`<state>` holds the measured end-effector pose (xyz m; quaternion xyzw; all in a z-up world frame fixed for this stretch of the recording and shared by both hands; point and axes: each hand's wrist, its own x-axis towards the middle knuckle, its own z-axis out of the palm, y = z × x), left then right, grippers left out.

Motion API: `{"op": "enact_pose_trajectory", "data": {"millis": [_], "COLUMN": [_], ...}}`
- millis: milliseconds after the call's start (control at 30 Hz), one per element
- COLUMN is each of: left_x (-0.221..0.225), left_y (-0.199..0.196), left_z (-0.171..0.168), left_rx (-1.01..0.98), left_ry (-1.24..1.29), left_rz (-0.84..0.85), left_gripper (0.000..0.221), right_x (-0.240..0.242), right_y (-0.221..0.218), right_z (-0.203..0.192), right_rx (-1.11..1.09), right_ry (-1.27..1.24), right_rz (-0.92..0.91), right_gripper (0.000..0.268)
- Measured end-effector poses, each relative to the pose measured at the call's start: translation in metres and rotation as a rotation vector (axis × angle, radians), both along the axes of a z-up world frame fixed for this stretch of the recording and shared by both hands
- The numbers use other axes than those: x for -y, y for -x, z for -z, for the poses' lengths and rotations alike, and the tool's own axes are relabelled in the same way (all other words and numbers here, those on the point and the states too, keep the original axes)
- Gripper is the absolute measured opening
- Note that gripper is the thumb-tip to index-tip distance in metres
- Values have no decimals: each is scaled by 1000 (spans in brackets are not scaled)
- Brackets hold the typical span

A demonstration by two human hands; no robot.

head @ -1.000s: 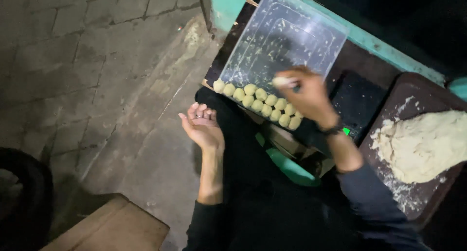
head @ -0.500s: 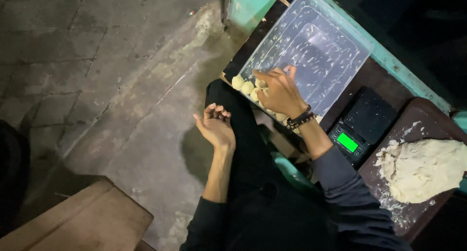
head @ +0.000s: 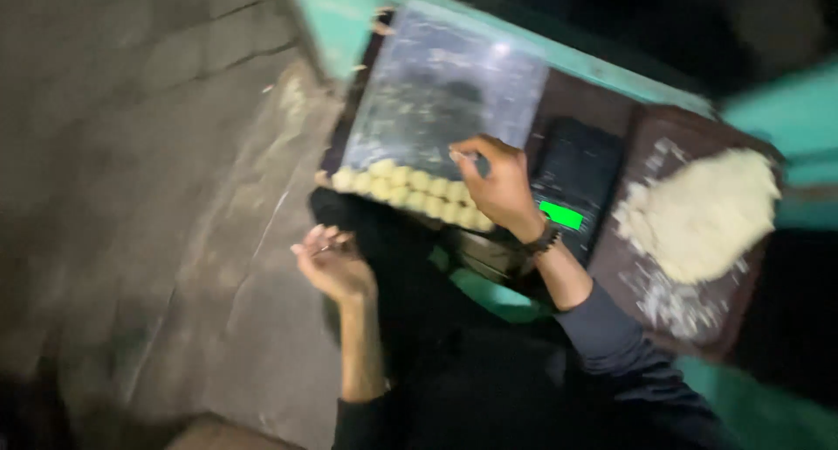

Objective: Weighing small portions of dough on a digital scale and rolling them into balls.

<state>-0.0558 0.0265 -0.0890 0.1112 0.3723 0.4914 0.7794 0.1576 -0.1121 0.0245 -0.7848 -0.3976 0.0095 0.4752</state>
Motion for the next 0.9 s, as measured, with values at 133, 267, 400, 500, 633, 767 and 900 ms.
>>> {"op": "enact_pose_trajectory", "data": {"millis": [133,267,400,500,633,767,900], "left_x": [23,80,161,211,244,266,268], "left_y": [-19,-56,-82,-94,-111,-114,-107], "left_z": [-27,-49,-43,-64,-79,-66,-24], "left_rx": [-51,-232,-241,-393,-695,-903,-805], "left_ry": [-119,-362,-588,-916,-1563,-1892,-2008], "left_rz": [116,319,594,1205,1701,1981,1848], "left_gripper": [30,30,17,18,42,62,59], "right_x": [129,265,315,294,278,265,275], "right_y": [-19,-42,-32,-19,-32,-48,-65], "right_z": [-9,13,18,8,53,96,170], "right_rx": [21,149,193,196,547,946,1213], "right_ry": [15,285,555,652,684,720,774], "right_rz": [259,528,639,538,463,540,636], "right_gripper": [7,17,45,46,47,10,8]}}
